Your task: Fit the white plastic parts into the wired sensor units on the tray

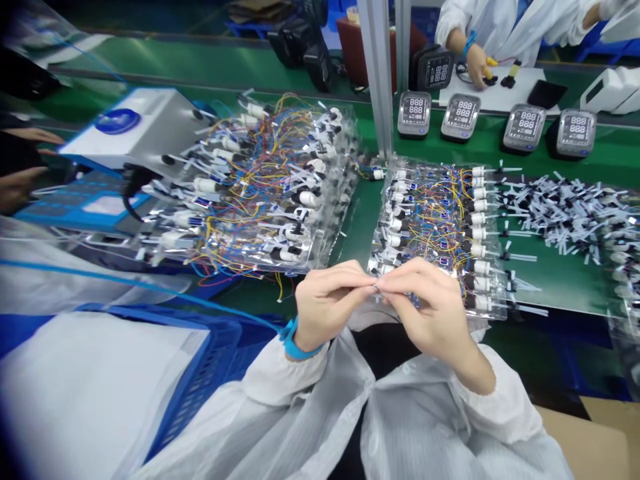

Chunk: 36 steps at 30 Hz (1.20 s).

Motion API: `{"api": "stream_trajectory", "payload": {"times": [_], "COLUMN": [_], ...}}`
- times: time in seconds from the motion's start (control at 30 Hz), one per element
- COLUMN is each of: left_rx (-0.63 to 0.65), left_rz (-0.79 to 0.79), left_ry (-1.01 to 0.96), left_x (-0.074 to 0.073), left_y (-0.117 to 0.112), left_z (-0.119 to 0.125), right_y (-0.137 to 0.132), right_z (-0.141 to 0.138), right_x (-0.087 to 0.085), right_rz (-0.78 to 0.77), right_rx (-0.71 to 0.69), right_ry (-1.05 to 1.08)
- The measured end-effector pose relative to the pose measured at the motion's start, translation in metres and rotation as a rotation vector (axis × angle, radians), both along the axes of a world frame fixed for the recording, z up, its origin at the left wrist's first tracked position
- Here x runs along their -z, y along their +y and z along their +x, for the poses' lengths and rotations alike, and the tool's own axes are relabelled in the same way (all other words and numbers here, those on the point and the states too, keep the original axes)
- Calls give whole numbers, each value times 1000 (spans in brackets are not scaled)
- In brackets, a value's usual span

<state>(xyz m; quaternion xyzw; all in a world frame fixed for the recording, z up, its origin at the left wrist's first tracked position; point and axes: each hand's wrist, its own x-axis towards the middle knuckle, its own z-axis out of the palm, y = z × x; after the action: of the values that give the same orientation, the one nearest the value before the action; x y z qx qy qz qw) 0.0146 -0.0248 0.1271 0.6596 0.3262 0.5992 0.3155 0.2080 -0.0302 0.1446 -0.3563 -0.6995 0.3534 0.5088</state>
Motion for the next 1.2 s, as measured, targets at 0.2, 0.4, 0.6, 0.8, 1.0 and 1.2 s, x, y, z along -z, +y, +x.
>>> {"api": "stream_trajectory", "payload": {"times": [0.2, 0.4, 0.6, 0.8, 1.0, 1.2], "left_rx": [4, 1, 16, -9, 32, 135], "left_rz": [-28, 46, 118, 144, 99, 130], "left_ry": [73, 40, 33, 32, 48, -21], "left_x": [-1, -3, 0, 4, 2, -22], "left_y": [1, 3, 1, -2, -1, 18], "left_z": [-2, 1, 7, 12, 13, 4], "right_y": [1, -1, 0, 2, -2, 11], "right_z": [5, 9, 12, 14, 16, 54], "right_x": [0, 6, 6, 5, 8, -45], "right_rz": [-9, -21, 27, 59, -22, -121], "right_rx": [-3, 11, -51, -53, -8, -182], "right_ry": [-43, 74, 107, 81, 31, -345]}}
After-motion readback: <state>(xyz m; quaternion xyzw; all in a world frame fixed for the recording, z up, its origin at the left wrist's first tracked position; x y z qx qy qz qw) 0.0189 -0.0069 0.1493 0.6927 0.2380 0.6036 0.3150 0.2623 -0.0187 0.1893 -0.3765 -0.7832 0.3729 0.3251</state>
